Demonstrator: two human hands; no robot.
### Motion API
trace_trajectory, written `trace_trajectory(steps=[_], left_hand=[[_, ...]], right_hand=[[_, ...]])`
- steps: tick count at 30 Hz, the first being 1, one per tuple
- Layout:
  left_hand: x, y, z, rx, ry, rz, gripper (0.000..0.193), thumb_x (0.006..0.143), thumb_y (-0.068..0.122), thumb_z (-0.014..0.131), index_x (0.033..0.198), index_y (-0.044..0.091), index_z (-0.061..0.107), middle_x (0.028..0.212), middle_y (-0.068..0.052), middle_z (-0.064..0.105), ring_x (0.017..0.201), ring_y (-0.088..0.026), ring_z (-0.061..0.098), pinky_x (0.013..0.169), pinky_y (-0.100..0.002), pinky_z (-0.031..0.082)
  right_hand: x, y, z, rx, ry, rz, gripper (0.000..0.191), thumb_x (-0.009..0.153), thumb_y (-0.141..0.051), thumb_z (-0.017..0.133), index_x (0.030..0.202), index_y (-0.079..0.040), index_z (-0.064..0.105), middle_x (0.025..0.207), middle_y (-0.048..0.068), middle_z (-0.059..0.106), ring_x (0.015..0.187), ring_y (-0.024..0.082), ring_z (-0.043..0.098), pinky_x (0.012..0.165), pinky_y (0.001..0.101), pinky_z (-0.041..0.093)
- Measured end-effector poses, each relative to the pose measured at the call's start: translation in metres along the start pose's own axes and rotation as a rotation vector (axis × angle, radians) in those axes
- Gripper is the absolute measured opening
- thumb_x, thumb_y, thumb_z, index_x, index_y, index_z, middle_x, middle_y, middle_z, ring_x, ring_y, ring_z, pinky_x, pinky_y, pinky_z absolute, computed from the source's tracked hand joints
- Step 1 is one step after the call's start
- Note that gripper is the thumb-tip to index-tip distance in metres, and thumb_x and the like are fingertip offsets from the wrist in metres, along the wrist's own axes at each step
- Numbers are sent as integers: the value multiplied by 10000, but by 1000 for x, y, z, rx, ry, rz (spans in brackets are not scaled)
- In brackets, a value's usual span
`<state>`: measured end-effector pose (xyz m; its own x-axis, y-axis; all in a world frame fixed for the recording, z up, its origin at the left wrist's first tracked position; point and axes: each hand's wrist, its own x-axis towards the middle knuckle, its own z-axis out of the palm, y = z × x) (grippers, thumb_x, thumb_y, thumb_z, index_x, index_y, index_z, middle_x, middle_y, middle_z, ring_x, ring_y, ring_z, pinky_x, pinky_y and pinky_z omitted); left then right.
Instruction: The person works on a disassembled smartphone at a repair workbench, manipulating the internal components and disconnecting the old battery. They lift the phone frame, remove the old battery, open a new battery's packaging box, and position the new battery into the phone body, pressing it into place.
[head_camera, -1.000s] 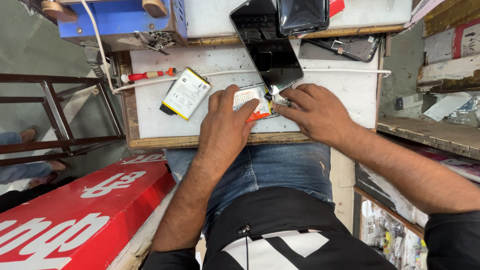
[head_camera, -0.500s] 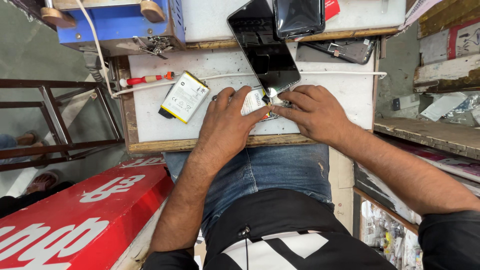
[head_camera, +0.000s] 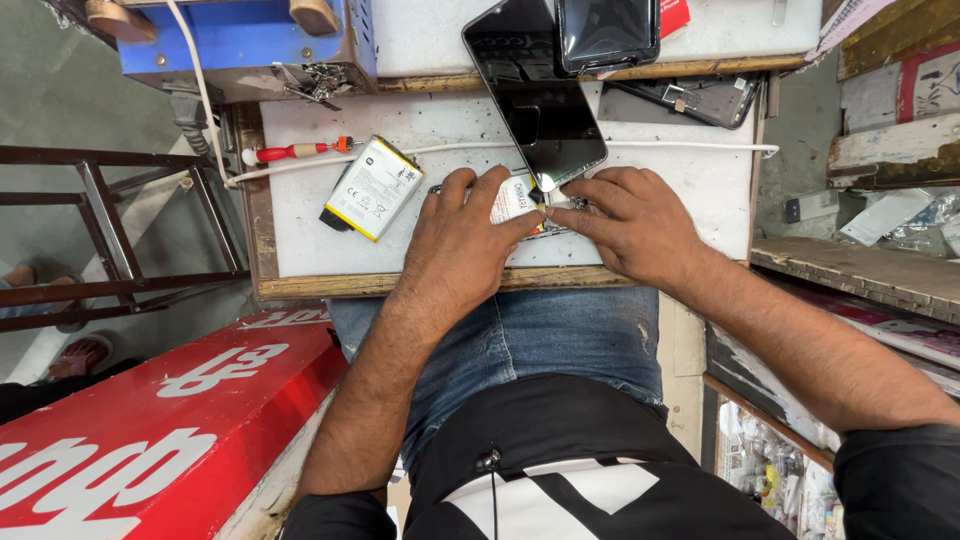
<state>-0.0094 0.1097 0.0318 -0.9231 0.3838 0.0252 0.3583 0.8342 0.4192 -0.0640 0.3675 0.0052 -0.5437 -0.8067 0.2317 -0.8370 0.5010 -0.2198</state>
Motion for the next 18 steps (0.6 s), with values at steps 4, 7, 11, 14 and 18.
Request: trace_trajectory(steps=[4, 7, 11, 14, 18], left_hand=[[0, -1, 0, -5, -4, 3, 328, 912, 227, 732, 1226, 314, 774, 1440, -140, 519, 1292, -359, 468, 996, -514, 463], [2, 0, 0, -11, -28, -8, 317, 914, 227, 728, 1216, 314, 777, 1446, -144, 515, 1296, -356, 469, 992, -508, 463], [3, 2, 0, -8, -43, -13, 341, 904, 218, 722, 1226, 318, 776, 1455, -147, 510, 1297, -360, 468, 998, -516, 460], [4, 3, 0, -9, -46, -19, 330, 910, 222, 717, 1221, 319, 773, 1456, -150, 507, 1306, -372, 460, 1009, -533, 454], [4, 5, 1, 7, -30, -11, 380, 914, 200, 699, 1273, 313, 756, 1453, -164, 502, 1304, -387, 453, 1004, -550, 450]], right_hand=[[1, 1, 0, 11, -10, -6, 516, 881, -20, 707, 1336, -266, 703, 1302, 29, 645, 1182, 243, 589, 974, 414, 524], [1, 2, 0, -1, -13, -14, 480, 898, -51, 711, 1327, -265, 703, 1310, 31, 642, 1192, 246, 583, 971, 413, 519], [1, 1, 1, -51, -35, -25, 448, 886, -116, 717, 1311, -259, 708, 1318, 37, 640, 1210, 251, 578, 967, 414, 513], [-1, 2, 1, -53, -41, -12, 421, 915, -121, 714, 1311, -261, 711, 1327, 38, 638, 1210, 249, 577, 946, 404, 509], [-4, 4, 3, -45, -24, -22, 393, 925, -133, 718, 1305, -237, 709, 1336, 45, 630, 1217, 258, 573, 958, 409, 510]])
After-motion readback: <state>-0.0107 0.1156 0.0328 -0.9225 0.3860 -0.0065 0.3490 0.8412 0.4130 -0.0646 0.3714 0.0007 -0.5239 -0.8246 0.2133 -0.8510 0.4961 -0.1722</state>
